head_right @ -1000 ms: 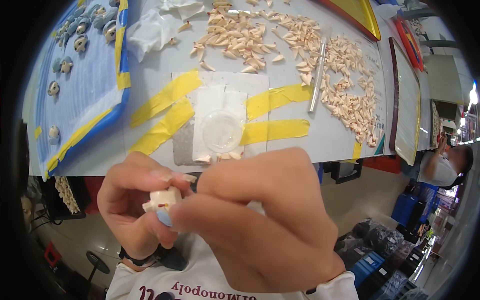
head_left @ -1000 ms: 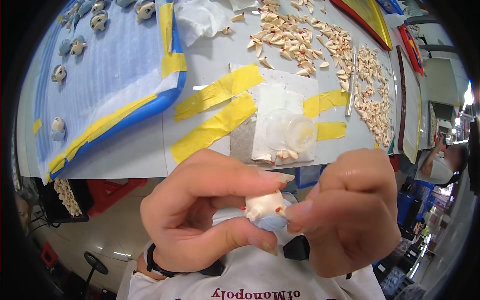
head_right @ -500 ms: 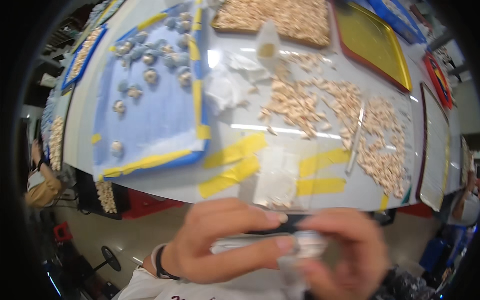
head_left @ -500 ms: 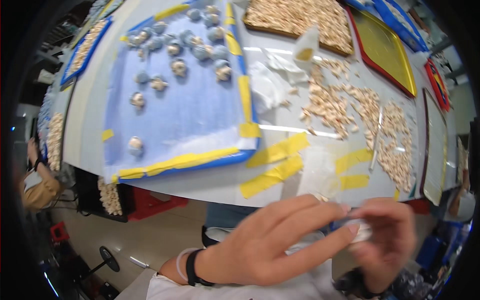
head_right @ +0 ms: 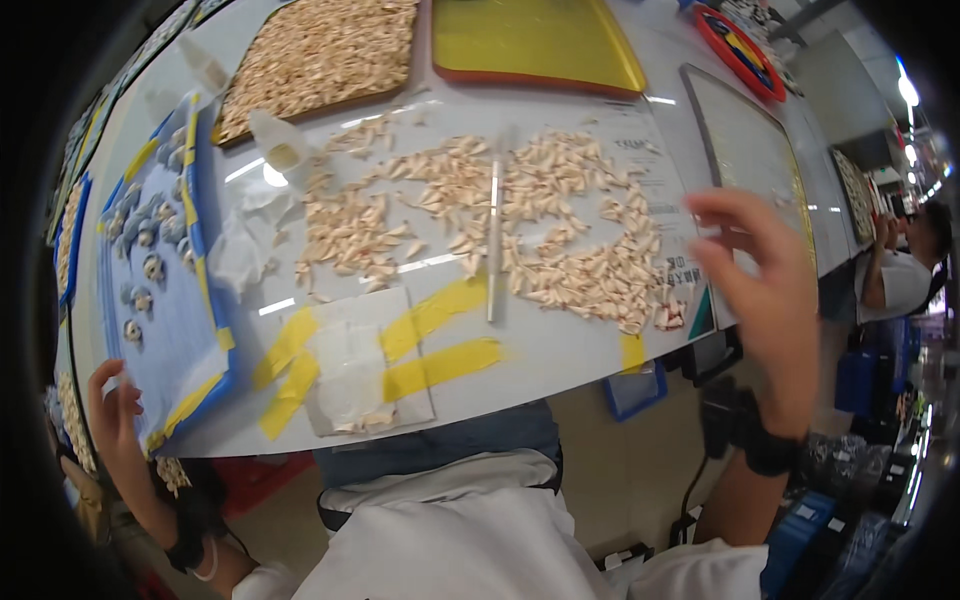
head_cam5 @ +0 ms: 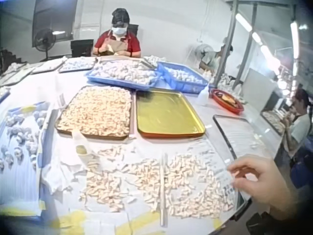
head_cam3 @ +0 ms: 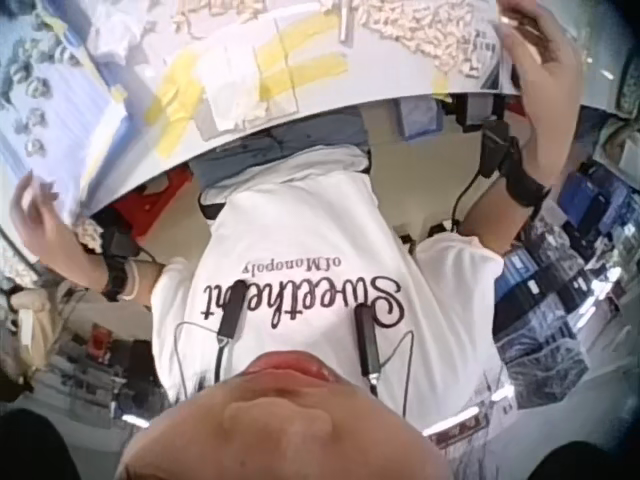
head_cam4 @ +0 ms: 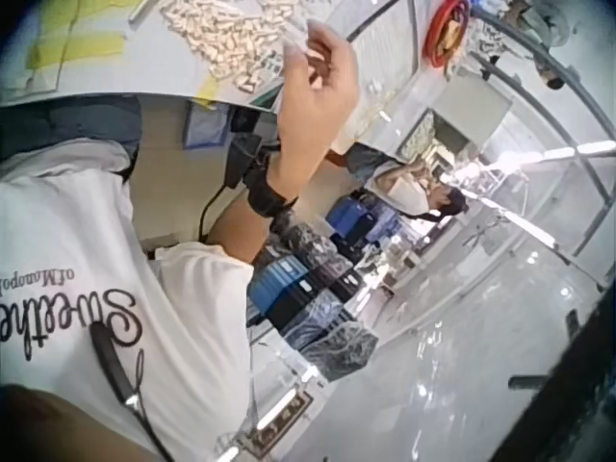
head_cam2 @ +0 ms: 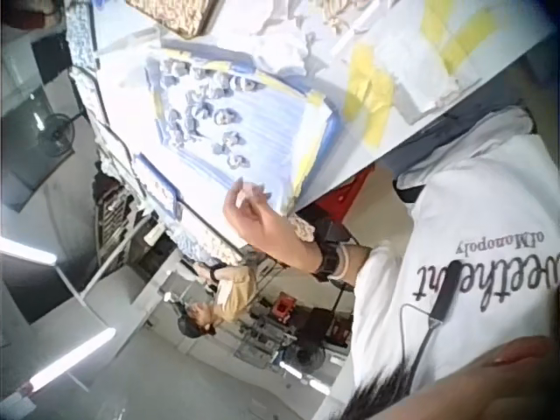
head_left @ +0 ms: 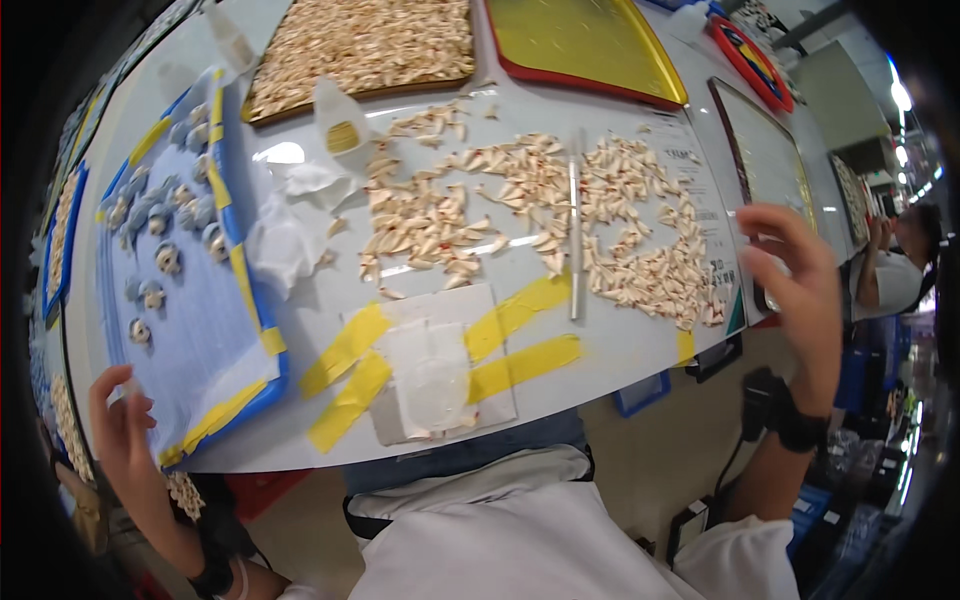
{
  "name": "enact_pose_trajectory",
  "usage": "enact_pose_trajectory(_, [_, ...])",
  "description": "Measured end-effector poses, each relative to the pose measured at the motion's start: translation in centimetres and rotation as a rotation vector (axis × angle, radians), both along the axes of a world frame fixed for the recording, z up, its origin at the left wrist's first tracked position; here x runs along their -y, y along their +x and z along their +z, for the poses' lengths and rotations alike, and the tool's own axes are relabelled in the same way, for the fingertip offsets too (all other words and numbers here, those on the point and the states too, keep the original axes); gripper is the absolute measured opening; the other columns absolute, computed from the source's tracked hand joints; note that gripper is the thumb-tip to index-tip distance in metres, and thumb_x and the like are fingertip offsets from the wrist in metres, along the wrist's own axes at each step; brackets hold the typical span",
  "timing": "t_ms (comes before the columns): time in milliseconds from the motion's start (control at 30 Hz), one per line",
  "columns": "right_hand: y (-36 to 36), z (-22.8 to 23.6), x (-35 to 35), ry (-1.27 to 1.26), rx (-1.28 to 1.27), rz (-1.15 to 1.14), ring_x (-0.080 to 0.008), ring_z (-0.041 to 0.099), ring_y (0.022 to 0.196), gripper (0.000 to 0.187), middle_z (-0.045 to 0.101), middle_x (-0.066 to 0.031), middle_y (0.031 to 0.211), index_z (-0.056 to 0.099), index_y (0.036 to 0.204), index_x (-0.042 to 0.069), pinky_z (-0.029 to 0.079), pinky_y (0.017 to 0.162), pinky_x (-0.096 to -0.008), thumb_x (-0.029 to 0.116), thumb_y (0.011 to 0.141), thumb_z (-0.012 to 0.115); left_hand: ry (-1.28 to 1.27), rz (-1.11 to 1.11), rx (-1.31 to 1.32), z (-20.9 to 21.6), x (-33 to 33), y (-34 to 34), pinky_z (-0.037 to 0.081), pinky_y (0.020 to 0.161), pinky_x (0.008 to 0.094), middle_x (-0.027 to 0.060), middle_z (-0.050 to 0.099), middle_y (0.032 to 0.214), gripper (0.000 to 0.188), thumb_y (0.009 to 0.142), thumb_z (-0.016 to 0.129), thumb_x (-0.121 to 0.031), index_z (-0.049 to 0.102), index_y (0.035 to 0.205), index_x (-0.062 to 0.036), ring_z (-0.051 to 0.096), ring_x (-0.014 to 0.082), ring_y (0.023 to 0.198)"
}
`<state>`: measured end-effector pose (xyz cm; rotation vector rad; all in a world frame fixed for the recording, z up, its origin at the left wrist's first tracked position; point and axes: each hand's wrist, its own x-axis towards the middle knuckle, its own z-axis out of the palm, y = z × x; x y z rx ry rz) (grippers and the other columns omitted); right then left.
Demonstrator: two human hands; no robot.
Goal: The person assembles small figurines by hand, picking up small white petal-like pieces and attaching them to the heads of blue figures. The person works at a table with trays of parts and finished figures, handling the items one at a time.
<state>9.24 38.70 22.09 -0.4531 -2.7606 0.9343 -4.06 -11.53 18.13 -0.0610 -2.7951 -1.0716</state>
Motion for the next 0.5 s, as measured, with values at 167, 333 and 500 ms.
enact_pose_trajectory(167, [-4.9,-2.1,1.3,0.172,0.182,0.173,-0.0167,0.053,0.071,0.017,0.057,-0.0078,0.082,0.059,0.085,0.000,0.041,0.064,-0.0272,0.001,0.067,0.060,0.368,-0.284,-0.131,1.0,-6.3,3.5,0.036,0.066,0.0219,0.0135,0.046,0.114,0.025,0.085,0.058,-0.024,0.051,0.098,-0.0040,0.047,0.0128,0.075])
enact_pose_trajectory(333, [-5.6,-2.8,1.6,0.343,0.063,0.299,-0.0205,0.053,0.064,0.011,0.054,-0.0105,0.070,0.056,0.079,-0.001,0.042,0.062,-0.0292,-0.001,0.069,0.058,0.601,-0.400,0.034,-0.5,-11.3,6.8,0.037,0.049,0.0185,0.0118,0.043,0.098,0.037,0.078,0.066,-0.038,0.050,0.091,-0.0070,0.047,0.0105,0.064])
enact_pose_trajectory(500, [-4.7,-1.6,2.0,0.199,-0.046,0.137,-0.0148,0.055,0.068,0.007,0.059,-0.0081,0.074,0.057,0.080,-0.002,0.043,0.065,-0.0255,-0.002,0.073,0.058,0.751,-0.578,0.124,-3.1,-12.3,7.4,0.038,0.044,0.0188,0.0118,0.043,0.097,0.041,0.072,0.073,-0.034,0.051,0.091,-0.0043,0.051,0.0120,0.059])
